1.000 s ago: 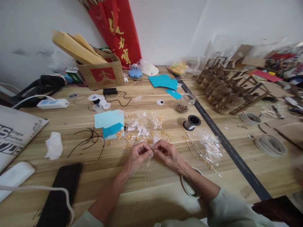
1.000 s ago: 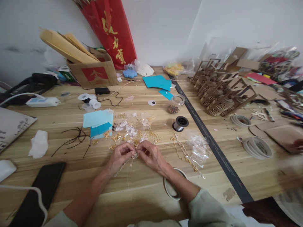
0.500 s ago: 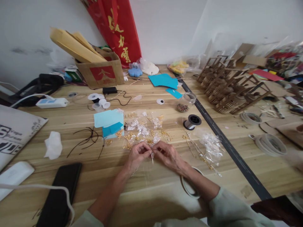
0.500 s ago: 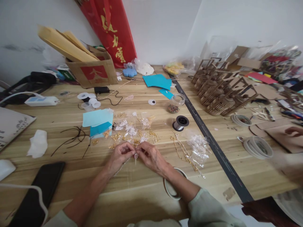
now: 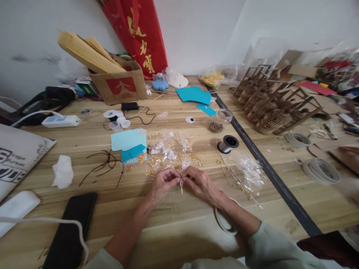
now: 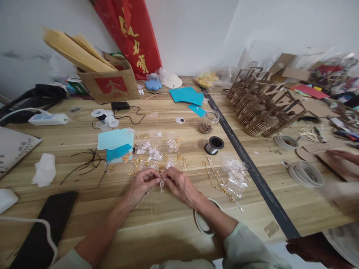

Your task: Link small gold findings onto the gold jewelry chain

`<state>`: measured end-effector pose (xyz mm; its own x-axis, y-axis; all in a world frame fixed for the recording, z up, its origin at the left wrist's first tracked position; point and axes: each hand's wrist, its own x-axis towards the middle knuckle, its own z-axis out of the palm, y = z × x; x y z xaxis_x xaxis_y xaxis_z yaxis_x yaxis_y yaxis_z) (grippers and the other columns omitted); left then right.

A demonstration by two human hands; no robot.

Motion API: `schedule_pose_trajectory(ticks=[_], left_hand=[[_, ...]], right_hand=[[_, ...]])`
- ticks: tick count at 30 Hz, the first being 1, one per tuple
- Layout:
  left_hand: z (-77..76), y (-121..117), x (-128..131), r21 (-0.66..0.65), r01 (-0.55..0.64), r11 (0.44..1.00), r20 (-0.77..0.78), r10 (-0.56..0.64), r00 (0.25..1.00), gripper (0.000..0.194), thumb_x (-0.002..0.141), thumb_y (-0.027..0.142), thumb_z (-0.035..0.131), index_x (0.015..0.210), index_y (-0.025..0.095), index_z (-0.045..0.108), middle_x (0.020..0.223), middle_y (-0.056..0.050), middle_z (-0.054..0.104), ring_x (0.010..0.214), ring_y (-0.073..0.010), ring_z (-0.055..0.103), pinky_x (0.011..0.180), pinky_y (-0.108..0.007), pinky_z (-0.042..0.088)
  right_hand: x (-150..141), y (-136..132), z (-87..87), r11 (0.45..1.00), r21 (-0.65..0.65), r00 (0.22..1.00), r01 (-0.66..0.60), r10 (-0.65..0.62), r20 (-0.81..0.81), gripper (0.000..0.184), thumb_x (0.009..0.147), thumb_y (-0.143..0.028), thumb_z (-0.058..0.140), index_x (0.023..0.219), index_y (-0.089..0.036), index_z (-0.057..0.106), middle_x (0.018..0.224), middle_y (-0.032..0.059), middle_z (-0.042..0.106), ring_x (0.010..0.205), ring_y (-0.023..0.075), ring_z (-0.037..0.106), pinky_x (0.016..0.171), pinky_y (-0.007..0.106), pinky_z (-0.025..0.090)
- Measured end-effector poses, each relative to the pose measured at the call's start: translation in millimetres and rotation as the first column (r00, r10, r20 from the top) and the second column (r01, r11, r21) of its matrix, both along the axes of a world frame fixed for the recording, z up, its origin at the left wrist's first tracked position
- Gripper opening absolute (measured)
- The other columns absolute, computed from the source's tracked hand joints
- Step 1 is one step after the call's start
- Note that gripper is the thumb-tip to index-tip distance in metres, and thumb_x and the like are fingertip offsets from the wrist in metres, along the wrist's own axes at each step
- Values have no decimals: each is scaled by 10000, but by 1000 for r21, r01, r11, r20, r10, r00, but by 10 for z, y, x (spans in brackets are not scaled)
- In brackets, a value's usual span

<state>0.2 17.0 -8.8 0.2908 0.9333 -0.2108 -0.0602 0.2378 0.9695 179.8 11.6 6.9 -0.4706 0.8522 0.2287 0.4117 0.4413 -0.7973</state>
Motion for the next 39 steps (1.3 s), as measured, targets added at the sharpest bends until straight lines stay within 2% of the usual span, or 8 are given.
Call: schedule_pose_trajectory(ticks=[7,18,31,39], left_hand=[[35,-7,3,-23,29,999,50,-28,998,172,716,275,719,678,130,634,655,-24,651,637,-134,582,643,-245,454],[-8,4,-7,-10,-12,1000,39,12,999,142,702,240,724,663,130,641,636,-10,639,614,-117,565,614,-223,439],[10,-4,2,-2,24,1000,53,-24,998,177,704,267,733,649,136,627,619,-14,641,607,-123,570,622,-235,440],[16,4,-3,-39,26,999,94,-23,995,150,684,240,732,650,134,631,609,-15,648,601,-127,578,625,-240,447]], right_hand=[[-2,1,13,999,37,999,-28,28,19,168,961,-209,448,842,-175,562,777,34,585,705,143,552,656,249,435],[25,8,-44,992,-126,999,22,-27,-39,81,918,-218,526,898,-173,590,783,16,615,694,129,562,617,228,421],[-7,-9,43,995,83,995,-59,52,82,109,959,-172,405,911,-190,501,830,47,564,733,164,548,659,265,437],[-14,-21,24,1000,16,1000,-19,19,-12,81,961,-195,426,935,-188,502,817,35,592,716,145,575,647,248,446]])
